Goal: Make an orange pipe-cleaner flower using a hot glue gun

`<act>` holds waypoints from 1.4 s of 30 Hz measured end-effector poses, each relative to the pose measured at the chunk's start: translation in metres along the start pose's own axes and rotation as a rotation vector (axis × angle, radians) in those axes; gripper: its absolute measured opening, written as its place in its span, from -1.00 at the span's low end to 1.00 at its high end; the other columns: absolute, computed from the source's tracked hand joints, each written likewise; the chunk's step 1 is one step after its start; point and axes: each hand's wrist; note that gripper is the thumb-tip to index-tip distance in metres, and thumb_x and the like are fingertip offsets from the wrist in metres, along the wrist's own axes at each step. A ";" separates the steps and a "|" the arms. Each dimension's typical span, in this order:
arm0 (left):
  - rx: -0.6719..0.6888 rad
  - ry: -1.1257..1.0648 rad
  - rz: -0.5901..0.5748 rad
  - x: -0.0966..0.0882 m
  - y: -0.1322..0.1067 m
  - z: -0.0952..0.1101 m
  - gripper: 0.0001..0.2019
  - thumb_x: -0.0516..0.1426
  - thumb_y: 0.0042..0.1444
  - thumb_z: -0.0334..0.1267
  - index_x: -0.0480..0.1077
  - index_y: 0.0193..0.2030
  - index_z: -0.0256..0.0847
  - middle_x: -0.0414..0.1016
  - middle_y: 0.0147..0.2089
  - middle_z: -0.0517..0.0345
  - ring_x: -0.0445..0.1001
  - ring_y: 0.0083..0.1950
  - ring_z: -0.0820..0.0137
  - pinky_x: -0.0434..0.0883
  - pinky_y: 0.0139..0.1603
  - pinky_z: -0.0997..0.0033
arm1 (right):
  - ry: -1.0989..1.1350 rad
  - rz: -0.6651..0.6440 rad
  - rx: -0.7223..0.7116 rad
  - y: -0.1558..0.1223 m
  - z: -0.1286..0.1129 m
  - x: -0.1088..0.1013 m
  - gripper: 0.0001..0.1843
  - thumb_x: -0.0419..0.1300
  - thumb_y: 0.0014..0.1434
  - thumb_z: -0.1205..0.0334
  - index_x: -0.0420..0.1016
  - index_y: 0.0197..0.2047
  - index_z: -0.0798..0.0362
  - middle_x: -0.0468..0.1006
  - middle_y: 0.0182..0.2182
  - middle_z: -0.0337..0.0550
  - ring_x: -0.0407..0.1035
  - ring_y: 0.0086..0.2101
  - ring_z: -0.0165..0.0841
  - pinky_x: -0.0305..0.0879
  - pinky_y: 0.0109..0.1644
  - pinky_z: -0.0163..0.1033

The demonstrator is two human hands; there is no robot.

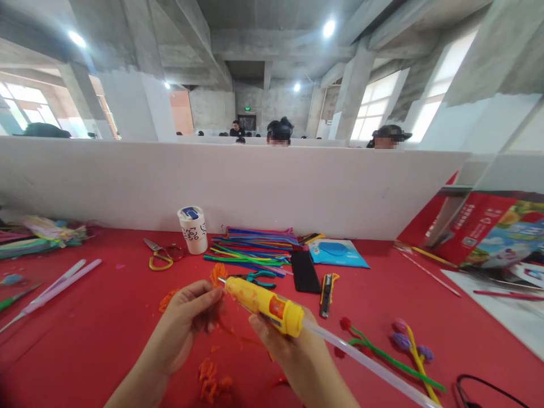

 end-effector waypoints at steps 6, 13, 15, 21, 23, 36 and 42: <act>-0.026 -0.028 0.002 -0.001 -0.001 0.000 -0.81 0.21 -0.10 -0.26 0.33 -0.60 -0.29 0.47 -0.64 0.18 0.23 -0.74 0.64 0.11 -0.73 0.67 | -0.030 0.004 -0.045 0.000 0.001 -0.001 -0.72 0.09 -0.08 0.02 0.24 -0.62 0.04 0.04 -0.72 -0.36 -0.10 -0.66 -0.51 -0.14 -0.64 -0.36; -0.037 -0.075 -0.023 -0.001 0.000 0.000 -0.81 0.20 -0.08 -0.28 0.32 -0.60 -0.29 0.47 -0.63 0.18 0.23 -0.74 0.66 0.11 -0.73 0.70 | -0.031 0.000 -0.063 -0.001 0.004 -0.001 -0.65 0.11 -0.07 -0.04 0.22 -0.64 0.03 0.01 -0.75 -0.36 -0.12 -0.69 -0.52 -0.17 -0.72 -0.40; -0.039 -0.084 -0.027 -0.001 0.000 0.000 -0.81 0.20 -0.08 -0.29 0.31 -0.60 -0.29 0.46 -0.63 0.18 0.23 -0.75 0.67 0.11 -0.73 0.71 | -0.048 -0.001 -0.063 -0.001 0.005 -0.002 -0.64 0.12 -0.07 -0.07 0.27 -0.63 0.04 0.05 -0.76 -0.35 -0.10 -0.69 -0.52 -0.13 -0.72 -0.40; -0.052 -0.105 -0.049 -0.002 -0.001 0.000 -0.82 0.19 -0.06 -0.30 0.31 -0.59 -0.29 0.45 -0.64 0.20 0.25 -0.75 0.67 0.12 -0.74 0.72 | -0.041 0.015 -0.055 -0.002 0.003 -0.002 -0.67 0.15 -0.09 -0.06 0.37 -0.59 0.05 0.17 -0.75 -0.31 0.03 -0.68 -0.48 -0.01 -0.67 -0.39; -0.054 -0.116 -0.053 -0.002 -0.001 0.000 -0.82 0.19 -0.05 -0.30 0.32 -0.58 -0.29 0.44 -0.64 0.21 0.25 -0.75 0.67 0.13 -0.74 0.72 | -0.029 0.002 -0.050 -0.002 0.004 -0.002 -0.66 0.14 -0.08 -0.06 0.35 -0.61 0.04 0.15 -0.76 -0.32 0.02 -0.68 -0.48 -0.01 -0.67 -0.39; -0.071 -0.122 -0.053 -0.001 -0.001 -0.001 -0.82 0.18 -0.04 -0.32 0.30 -0.58 -0.29 0.44 -0.64 0.22 0.25 -0.74 0.67 0.14 -0.74 0.72 | -0.149 0.033 -0.105 -0.001 0.003 -0.004 -0.65 0.10 -0.04 0.03 0.19 -0.70 0.04 0.18 -0.77 -0.32 0.09 -0.69 -0.49 -0.02 -0.71 -0.44; -0.071 -0.138 -0.042 0.000 0.000 0.001 -0.83 0.19 -0.06 -0.32 0.30 -0.58 -0.29 0.43 -0.65 0.25 0.25 -0.75 0.67 0.14 -0.75 0.73 | -0.137 0.003 -0.112 -0.002 0.006 -0.002 -0.67 0.07 -0.02 -0.02 0.37 -0.59 0.06 0.38 -0.66 -0.25 0.27 -0.59 -0.41 0.22 -0.57 -0.43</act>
Point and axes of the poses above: each hand's wrist, its own y-axis towards the middle knuckle, its own x-axis out of the palm, z = x × y
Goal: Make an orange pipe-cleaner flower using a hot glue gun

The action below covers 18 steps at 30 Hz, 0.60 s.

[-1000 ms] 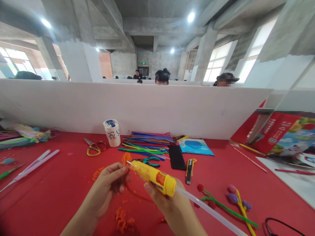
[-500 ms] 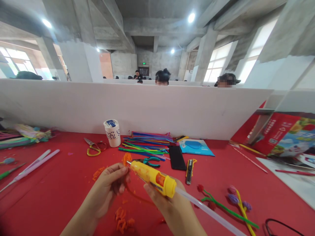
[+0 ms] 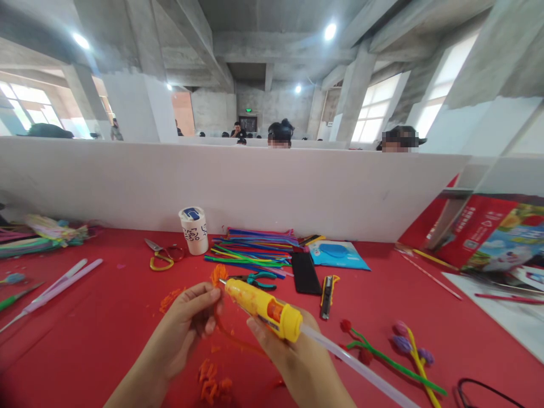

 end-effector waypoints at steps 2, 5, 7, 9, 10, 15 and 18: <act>-0.001 -0.002 0.006 0.001 0.000 0.000 -0.82 0.19 -0.06 -0.32 0.30 -0.58 -0.29 0.43 -0.65 0.26 0.25 -0.75 0.67 0.14 -0.75 0.73 | 0.044 0.000 0.010 0.000 0.000 0.001 -0.66 0.08 -0.03 -0.05 0.42 -0.53 0.07 0.43 -0.61 -0.23 0.32 -0.53 -0.37 0.28 -0.48 -0.42; -0.004 -0.005 0.009 0.001 -0.001 0.001 -0.82 0.19 -0.06 -0.33 0.30 -0.59 -0.29 0.43 -0.64 0.26 0.25 -0.74 0.68 0.13 -0.75 0.74 | 0.086 0.001 0.034 0.000 -0.001 0.002 -0.64 0.10 -0.05 -0.07 0.41 -0.54 0.07 0.44 -0.60 -0.22 0.36 -0.47 -0.33 0.30 -0.42 -0.41; -0.006 -0.009 0.006 0.000 -0.002 0.000 -0.82 0.19 -0.05 -0.33 0.29 -0.59 -0.29 0.43 -0.64 0.25 0.25 -0.74 0.68 0.12 -0.75 0.74 | 0.082 0.006 0.046 -0.001 -0.002 0.002 -0.65 0.11 -0.06 -0.07 0.42 -0.55 0.07 0.45 -0.60 -0.22 0.36 -0.49 -0.34 0.30 -0.44 -0.42; -0.012 -0.013 0.006 0.000 -0.002 0.000 -0.82 0.19 -0.06 -0.33 0.30 -0.58 -0.29 0.44 -0.64 0.25 0.25 -0.74 0.68 0.12 -0.75 0.74 | 0.065 0.019 0.050 -0.001 -0.002 0.001 -0.65 0.12 -0.06 -0.06 0.44 -0.53 0.07 0.45 -0.61 -0.23 0.33 -0.53 -0.36 0.28 -0.49 -0.42; -0.016 -0.014 0.006 -0.001 -0.001 0.000 -0.82 0.19 -0.06 -0.33 0.30 -0.58 -0.29 0.44 -0.64 0.25 0.25 -0.74 0.68 0.12 -0.75 0.74 | 0.051 0.027 0.050 -0.002 -0.001 0.001 -0.66 0.12 -0.06 -0.06 0.44 -0.53 0.07 0.43 -0.63 -0.23 0.32 -0.55 -0.37 0.27 -0.52 -0.42; -0.024 -0.016 -0.001 -0.002 0.000 -0.001 -0.83 0.19 -0.06 -0.32 0.31 -0.57 -0.29 0.43 -0.65 0.26 0.25 -0.74 0.69 0.12 -0.75 0.75 | -0.037 0.053 0.033 -0.002 0.008 0.000 -0.65 0.12 -0.05 -0.06 0.44 -0.55 0.07 0.38 -0.68 -0.24 0.30 -0.57 -0.38 0.23 -0.56 -0.41; -0.024 -0.019 -0.013 -0.002 0.000 -0.002 -0.83 0.19 -0.05 -0.32 0.31 -0.57 -0.29 0.43 -0.64 0.26 0.25 -0.74 0.69 0.13 -0.75 0.75 | -0.051 0.058 0.017 -0.001 0.011 0.002 -0.64 0.10 -0.03 -0.07 0.44 -0.55 0.07 0.42 -0.63 -0.21 0.33 -0.53 -0.36 0.24 -0.54 -0.40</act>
Point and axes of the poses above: each hand's wrist, its own y-axis towards the middle knuckle, its own x-axis out of the palm, z = x × y
